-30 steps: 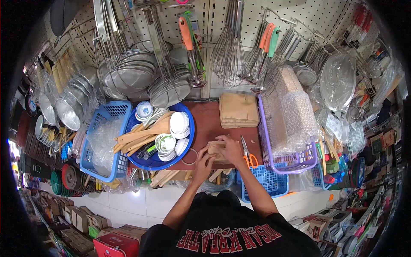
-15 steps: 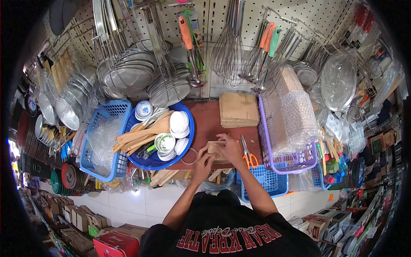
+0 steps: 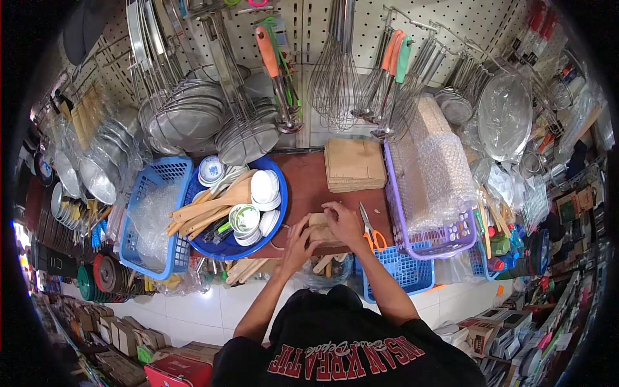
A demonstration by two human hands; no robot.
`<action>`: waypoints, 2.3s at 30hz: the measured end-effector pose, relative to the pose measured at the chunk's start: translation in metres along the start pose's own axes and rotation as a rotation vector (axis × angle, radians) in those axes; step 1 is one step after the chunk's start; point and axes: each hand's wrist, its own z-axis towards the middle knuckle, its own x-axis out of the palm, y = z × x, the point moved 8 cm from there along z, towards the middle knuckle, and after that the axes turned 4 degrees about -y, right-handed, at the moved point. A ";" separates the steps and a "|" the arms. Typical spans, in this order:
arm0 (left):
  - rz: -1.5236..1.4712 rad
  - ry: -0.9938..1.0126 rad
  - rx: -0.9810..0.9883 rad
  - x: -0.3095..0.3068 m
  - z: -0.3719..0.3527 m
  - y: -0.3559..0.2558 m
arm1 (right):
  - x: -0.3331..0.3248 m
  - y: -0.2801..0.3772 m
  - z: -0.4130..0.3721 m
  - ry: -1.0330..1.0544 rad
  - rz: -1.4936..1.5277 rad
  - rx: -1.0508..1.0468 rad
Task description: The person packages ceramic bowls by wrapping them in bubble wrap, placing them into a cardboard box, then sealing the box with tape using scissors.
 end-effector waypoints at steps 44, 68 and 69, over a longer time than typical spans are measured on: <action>-1.592 0.121 -1.311 0.082 -0.080 0.089 | -0.042 -0.042 -0.040 0.416 -0.241 0.113; 0.158 0.206 -0.242 0.019 0.034 -0.017 | -0.009 -0.117 -0.046 0.516 -0.176 0.185; 0.076 0.217 -0.327 0.019 0.036 -0.007 | -0.008 -0.121 -0.047 0.524 -0.174 0.187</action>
